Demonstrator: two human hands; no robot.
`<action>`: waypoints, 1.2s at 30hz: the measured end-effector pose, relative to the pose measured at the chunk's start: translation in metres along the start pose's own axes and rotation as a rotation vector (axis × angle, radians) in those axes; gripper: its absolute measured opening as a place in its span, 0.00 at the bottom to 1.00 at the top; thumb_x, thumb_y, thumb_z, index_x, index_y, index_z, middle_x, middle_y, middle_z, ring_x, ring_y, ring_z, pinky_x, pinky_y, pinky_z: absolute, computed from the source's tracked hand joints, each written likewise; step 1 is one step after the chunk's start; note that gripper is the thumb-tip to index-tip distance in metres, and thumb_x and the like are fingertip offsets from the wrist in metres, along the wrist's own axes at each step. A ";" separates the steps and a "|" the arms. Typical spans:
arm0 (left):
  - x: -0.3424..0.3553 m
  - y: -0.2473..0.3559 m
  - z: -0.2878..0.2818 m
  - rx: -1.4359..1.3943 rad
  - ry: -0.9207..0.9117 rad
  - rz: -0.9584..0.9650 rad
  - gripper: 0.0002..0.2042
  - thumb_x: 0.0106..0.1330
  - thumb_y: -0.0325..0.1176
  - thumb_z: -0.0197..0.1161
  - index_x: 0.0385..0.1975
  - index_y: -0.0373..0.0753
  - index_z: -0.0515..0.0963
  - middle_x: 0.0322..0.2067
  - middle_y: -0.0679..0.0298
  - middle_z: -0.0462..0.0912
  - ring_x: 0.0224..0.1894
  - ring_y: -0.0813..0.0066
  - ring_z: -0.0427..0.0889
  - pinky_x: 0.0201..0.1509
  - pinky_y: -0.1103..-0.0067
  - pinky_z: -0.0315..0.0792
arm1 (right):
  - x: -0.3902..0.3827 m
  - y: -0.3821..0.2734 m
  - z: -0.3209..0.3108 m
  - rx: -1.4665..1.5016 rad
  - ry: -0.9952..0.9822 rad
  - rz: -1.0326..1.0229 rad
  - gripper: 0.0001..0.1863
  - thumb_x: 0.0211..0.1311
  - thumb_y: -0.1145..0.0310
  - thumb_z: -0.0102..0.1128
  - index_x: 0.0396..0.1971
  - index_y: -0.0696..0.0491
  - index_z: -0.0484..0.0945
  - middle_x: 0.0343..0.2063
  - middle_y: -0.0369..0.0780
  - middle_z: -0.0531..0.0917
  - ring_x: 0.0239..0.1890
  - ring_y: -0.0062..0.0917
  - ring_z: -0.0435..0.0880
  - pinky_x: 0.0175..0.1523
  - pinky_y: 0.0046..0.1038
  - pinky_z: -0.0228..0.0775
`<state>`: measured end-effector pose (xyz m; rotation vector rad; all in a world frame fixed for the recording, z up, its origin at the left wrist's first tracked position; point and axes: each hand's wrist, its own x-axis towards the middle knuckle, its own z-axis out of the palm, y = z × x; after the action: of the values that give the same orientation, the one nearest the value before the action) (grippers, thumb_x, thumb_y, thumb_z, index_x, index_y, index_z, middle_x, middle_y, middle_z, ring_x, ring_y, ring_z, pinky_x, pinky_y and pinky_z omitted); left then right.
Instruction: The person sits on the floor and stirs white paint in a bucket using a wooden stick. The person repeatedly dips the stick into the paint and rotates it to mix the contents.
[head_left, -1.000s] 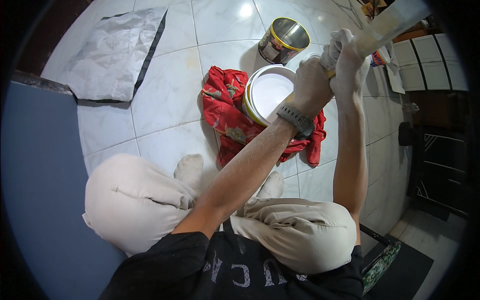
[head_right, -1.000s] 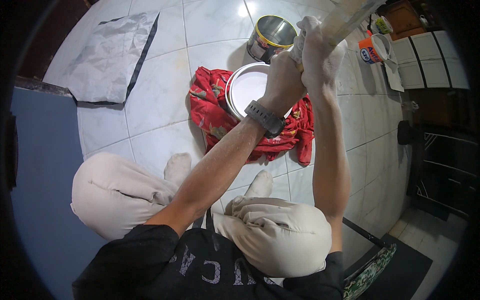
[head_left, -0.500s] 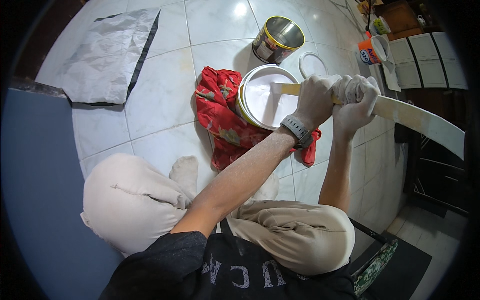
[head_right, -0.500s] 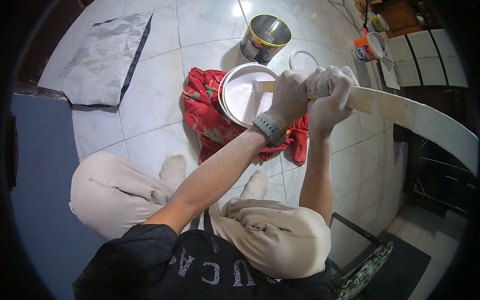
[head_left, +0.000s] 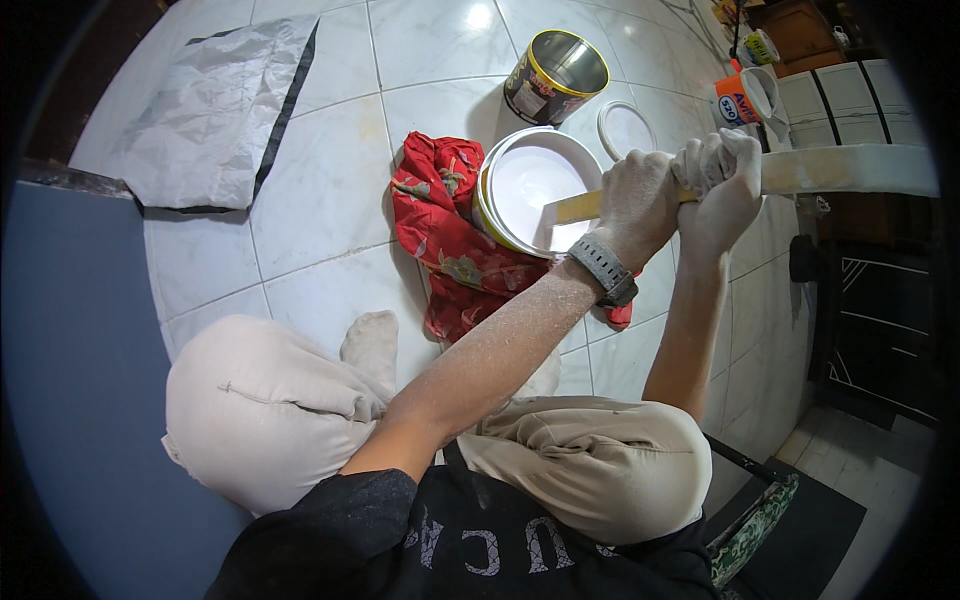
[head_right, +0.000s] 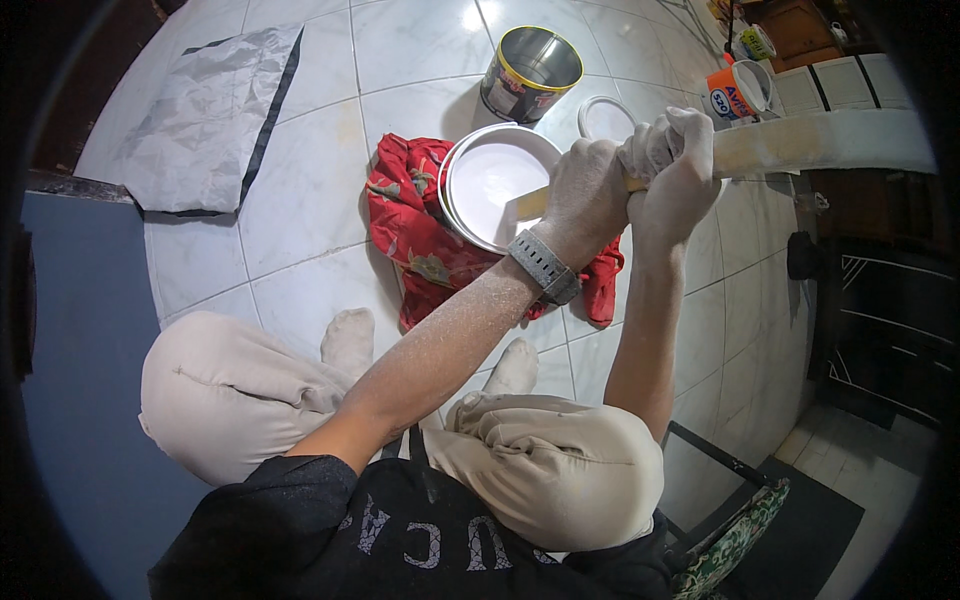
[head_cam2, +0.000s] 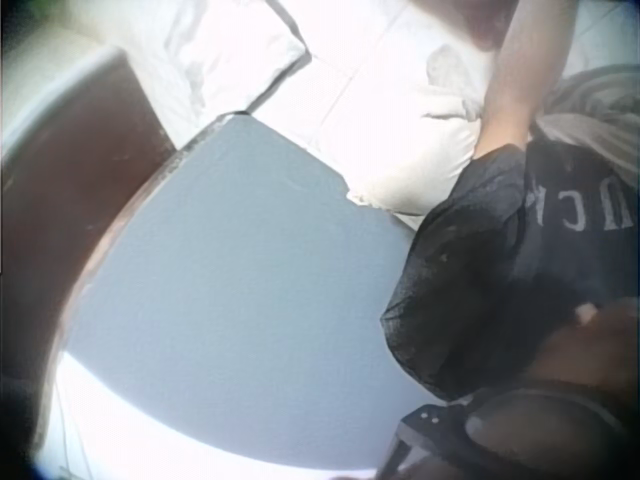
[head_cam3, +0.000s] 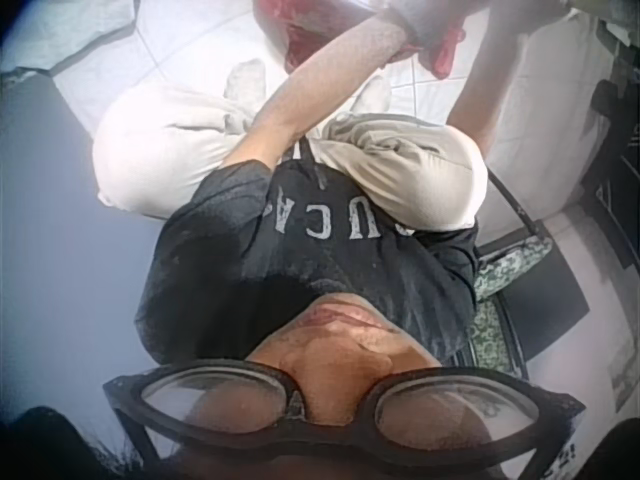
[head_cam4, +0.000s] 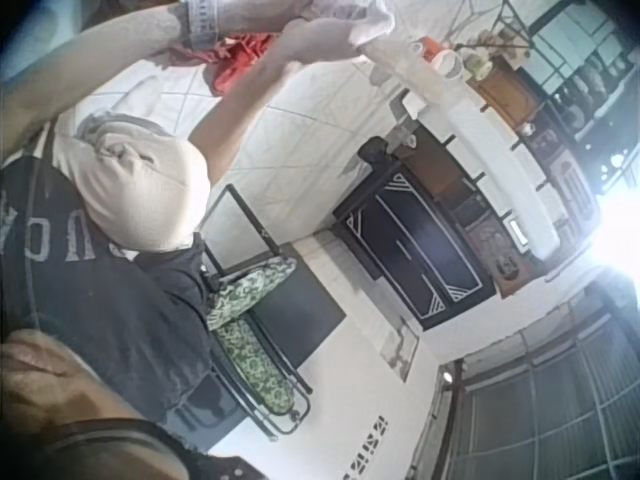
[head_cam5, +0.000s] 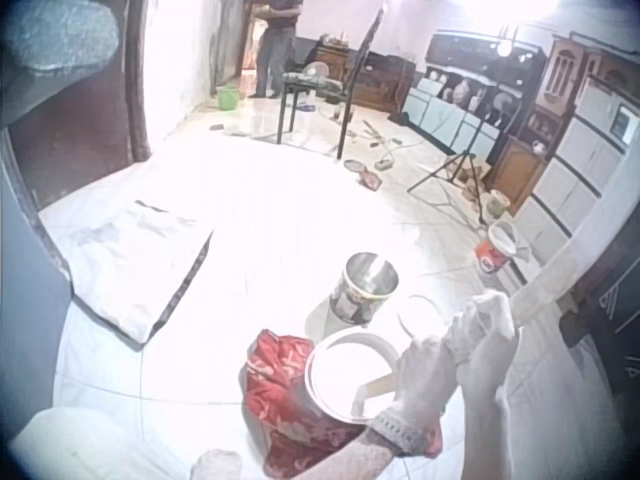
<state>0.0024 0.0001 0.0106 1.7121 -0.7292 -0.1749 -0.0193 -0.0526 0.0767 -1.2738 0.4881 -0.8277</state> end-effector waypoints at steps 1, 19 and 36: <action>-0.001 0.002 -0.005 0.039 -0.026 -0.016 0.06 0.57 0.32 0.63 0.26 0.38 0.82 0.27 0.49 0.84 0.36 0.51 0.85 0.42 0.61 0.78 | 0.000 0.002 -0.002 0.055 -0.011 0.000 0.20 0.62 0.70 0.47 0.11 0.46 0.54 0.09 0.30 0.52 0.12 0.17 0.48 0.21 0.26 0.45; -0.026 -0.009 0.060 0.096 -0.188 0.243 0.03 0.56 0.35 0.64 0.24 0.46 0.82 0.23 0.59 0.84 0.30 0.60 0.86 0.37 0.68 0.79 | -0.043 0.022 -0.085 0.157 0.130 -0.296 0.17 0.61 0.69 0.43 0.15 0.46 0.49 0.10 0.30 0.52 0.13 0.15 0.49 0.21 0.23 0.45; -0.042 0.008 0.073 0.345 -0.454 0.218 0.05 0.57 0.32 0.61 0.25 0.43 0.84 0.27 0.57 0.85 0.33 0.62 0.87 0.38 0.69 0.80 | -0.052 0.014 -0.125 0.375 0.356 -0.118 0.20 0.59 0.65 0.47 0.11 0.42 0.50 0.08 0.28 0.51 0.11 0.15 0.47 0.21 0.22 0.47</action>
<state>-0.0691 -0.0381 -0.0141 1.9236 -1.3385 -0.3053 -0.1394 -0.0908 0.0259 -0.8173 0.5128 -1.1940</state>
